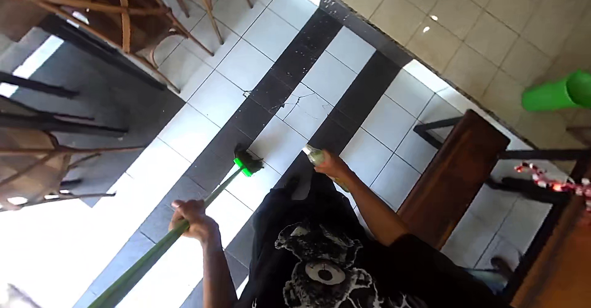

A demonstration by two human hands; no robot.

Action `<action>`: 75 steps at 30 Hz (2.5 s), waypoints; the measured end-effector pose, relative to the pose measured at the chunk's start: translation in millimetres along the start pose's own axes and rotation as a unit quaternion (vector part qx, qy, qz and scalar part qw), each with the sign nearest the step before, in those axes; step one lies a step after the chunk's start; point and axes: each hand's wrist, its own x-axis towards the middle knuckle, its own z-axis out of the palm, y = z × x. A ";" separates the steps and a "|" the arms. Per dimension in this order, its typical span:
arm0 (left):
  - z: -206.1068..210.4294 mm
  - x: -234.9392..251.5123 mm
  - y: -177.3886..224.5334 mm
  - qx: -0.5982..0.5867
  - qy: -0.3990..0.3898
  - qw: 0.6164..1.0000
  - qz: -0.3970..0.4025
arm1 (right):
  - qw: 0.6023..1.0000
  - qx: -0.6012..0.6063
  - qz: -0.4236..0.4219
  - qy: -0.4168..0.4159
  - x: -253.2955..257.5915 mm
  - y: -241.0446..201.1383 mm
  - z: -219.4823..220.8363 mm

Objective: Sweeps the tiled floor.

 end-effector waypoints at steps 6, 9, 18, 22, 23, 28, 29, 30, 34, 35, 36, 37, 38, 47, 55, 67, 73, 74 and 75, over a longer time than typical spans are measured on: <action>23.7 -30.0 38.7 0.034 0.201 0.979 0.009 | 0.989 -0.110 -0.064 -0.073 119.3 -95.5 -44.7; 52.8 -63.1 53.6 0.045 0.293 0.955 0.021 | 0.961 -0.212 -0.119 -0.128 155.8 -148.0 -67.0; 119.1 -176.7 62.0 0.112 0.472 0.874 0.036 | 0.890 0.092 -0.418 -0.155 226.4 -184.0 -85.9; 132.4 -203.2 55.3 0.150 0.491 0.858 0.006 | 0.920 0.135 -0.361 -0.067 252.8 -137.4 -128.4; 130.8 -212.0 51.2 0.158 0.488 0.858 -0.003 | 0.935 0.105 -0.336 -0.044 257.8 -119.6 -143.0; 120.0 -246.3 45.2 0.157 0.464 0.871 -0.041 | 0.969 -0.130 -0.210 -0.015 256.6 -27.5 -212.3; 114.9 -255.8 45.8 0.162 0.452 0.876 -0.045 | 0.962 -0.177 -0.205 -0.023 253.4 -10.2 -217.0; 110.6 -265.4 47.4 0.171 0.440 0.880 -0.050 | 0.952 -0.227 -0.202 -0.031 248.0 1.2 -217.5; 100.9 -287.6 47.9 0.203 0.418 0.883 -0.064 | 0.896 -0.380 -0.217 -0.070 217.1 -6.4 -179.2; 99.3 -291.8 45.8 0.204 0.414 0.885 -0.068 | 0.886 -0.391 -0.233 -0.084 207.8 -16.3 -163.3; 97.8 -295.5 44.0 0.204 0.410 0.886 -0.071 | 0.878 -0.394 -0.253 -0.101 196.8 -30.2 -145.9; 96.6 -299.7 41.3 0.201 0.405 0.889 -0.073 | 0.871 -0.389 -0.277 -0.115 183.9 -45.3 -128.7; 96.0 -305.1 38.2 0.196 0.400 0.892 -0.074 | 0.865 -0.381 -0.300 -0.127 170.9 -59.4 -112.6; 118.2 -334.6 17.4 0.188 0.302 0.929 -0.098 | 0.893 0.024 -0.430 -0.133 107.2 -99.2 -71.2; 180.2 -286.3 1.6 0.180 0.136 0.969 -0.103 | 0.903 0.250 -0.336 0.092 136.4 28.0 -173.2; 441.3 -175.7 11.0 0.263 -0.254 0.917 -0.160 | 0.874 0.302 0.271 0.267 50.1 367.5 -318.3; 612.6 -173.6 30.5 0.263 -0.410 0.862 -0.141 | 0.756 0.394 0.480 0.207 2.9 458.8 -268.8; 637.8 -174.2 34.7 0.262 -0.429 0.854 -0.136 | 0.745 0.403 0.493 0.200 1.8 464.2 -267.9; 661.6 -175.6 39.2 0.260 -0.445 0.847 -0.127 | 0.736 0.410 0.501 0.199 3.9 471.4 -269.2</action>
